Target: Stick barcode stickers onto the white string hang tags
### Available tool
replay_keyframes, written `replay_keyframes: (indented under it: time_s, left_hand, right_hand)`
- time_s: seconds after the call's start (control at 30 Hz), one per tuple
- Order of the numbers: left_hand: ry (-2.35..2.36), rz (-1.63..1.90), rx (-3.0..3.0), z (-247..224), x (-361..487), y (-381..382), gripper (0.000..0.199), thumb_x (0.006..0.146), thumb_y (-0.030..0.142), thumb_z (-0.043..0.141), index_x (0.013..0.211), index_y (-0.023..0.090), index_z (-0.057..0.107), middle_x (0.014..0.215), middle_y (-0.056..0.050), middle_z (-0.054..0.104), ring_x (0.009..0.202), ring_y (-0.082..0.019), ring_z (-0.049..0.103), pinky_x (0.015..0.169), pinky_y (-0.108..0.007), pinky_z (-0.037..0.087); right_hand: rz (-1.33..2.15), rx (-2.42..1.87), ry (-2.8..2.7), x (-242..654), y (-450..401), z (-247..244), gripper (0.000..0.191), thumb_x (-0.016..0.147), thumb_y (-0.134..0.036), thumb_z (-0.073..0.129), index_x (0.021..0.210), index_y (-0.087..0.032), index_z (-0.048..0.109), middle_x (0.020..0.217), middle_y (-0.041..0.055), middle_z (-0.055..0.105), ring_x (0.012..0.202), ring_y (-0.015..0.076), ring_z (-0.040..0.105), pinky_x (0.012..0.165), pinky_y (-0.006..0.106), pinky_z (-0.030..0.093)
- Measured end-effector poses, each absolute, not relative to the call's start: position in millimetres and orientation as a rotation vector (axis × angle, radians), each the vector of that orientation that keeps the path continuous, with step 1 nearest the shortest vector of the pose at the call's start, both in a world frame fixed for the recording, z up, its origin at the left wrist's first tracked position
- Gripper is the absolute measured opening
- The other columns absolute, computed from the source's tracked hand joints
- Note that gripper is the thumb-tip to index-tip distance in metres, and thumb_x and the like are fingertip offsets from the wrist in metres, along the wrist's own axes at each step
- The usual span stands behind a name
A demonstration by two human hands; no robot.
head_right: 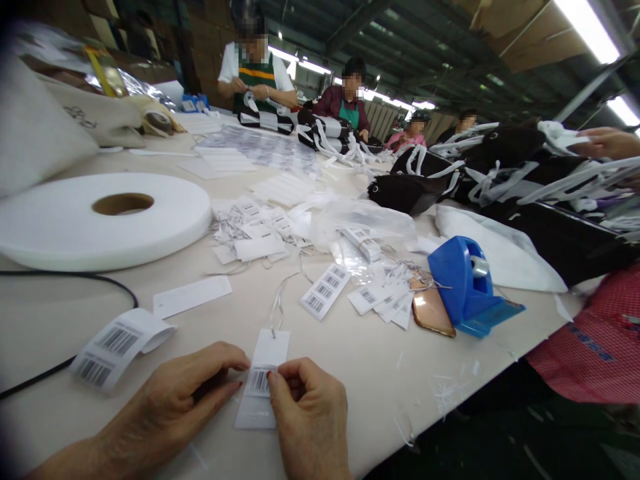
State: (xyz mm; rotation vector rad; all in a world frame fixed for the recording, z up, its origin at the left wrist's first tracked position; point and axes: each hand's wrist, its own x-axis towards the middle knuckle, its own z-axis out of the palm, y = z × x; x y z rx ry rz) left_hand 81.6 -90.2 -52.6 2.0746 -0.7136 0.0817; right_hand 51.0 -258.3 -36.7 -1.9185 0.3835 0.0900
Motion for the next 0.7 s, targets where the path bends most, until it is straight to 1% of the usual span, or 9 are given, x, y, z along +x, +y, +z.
replay_keyframes:
  time_s: [0.2, 0.4, 0.53, 0.7]
  left_hand:
    - [-0.829, 0.103, 2.083, -49.5, 82.3, -90.7, 0.019, 0.081, 0.006, 0.043, 0.090, 0.018, 0.055, 0.077, 0.000, 0.063, 0.070, -0.011, 0.061, 0.065, -0.017, 0.047]
    - [-0.935, 0.127, 2.087, -48.4, 83.3, -92.4, 0.018, 0.083, 0.007, 0.042, 0.088, 0.018, 0.056, 0.074, -0.002, 0.064, 0.068, -0.013, 0.061, 0.064, -0.021, 0.049]
    - [-0.979, 0.077, 2.156, -49.1, 82.8, -92.6, 0.020, 0.085, 0.009, 0.039, 0.084, 0.016, 0.057, 0.072, -0.004, 0.063, 0.066, -0.015, 0.060, 0.062, -0.025, 0.049]
    - [-0.995, 0.036, 2.218, -47.3, 81.6, -93.5, 0.025, 0.086, 0.009, 0.035, 0.082, 0.015, 0.059, 0.068, -0.004, 0.061, 0.064, -0.017, 0.058, 0.059, -0.026, 0.048]
  right_hand:
    - [0.082, -1.981, 0.354, 50.5, -257.9, -36.8, 0.020, 0.071, -0.036, 0.059, 0.062, -0.018, 0.065, 0.055, 0.0004, 0.064, 0.050, 0.0142, 0.055, 0.048, 0.022, 0.038]
    - [0.070, -2.080, 0.324, 51.1, -258.5, -38.0, 0.021, 0.074, -0.035, 0.056, 0.065, -0.019, 0.066, 0.056, 0.0006, 0.065, 0.050, 0.0143, 0.057, 0.050, 0.022, 0.039]
    - [0.103, -2.174, 0.265, 51.3, -260.2, -40.9, 0.022, 0.077, -0.036, 0.054, 0.067, -0.019, 0.065, 0.056, 0.0009, 0.065, 0.050, 0.0147, 0.058, 0.049, 0.023, 0.039]
    - [0.019, -2.341, 0.166, 50.6, -260.0, -43.6, 0.016, 0.078, -0.030, 0.053, 0.069, -0.020, 0.061, 0.058, 0.0003, 0.064, 0.050, 0.0145, 0.058, 0.048, 0.023, 0.041]
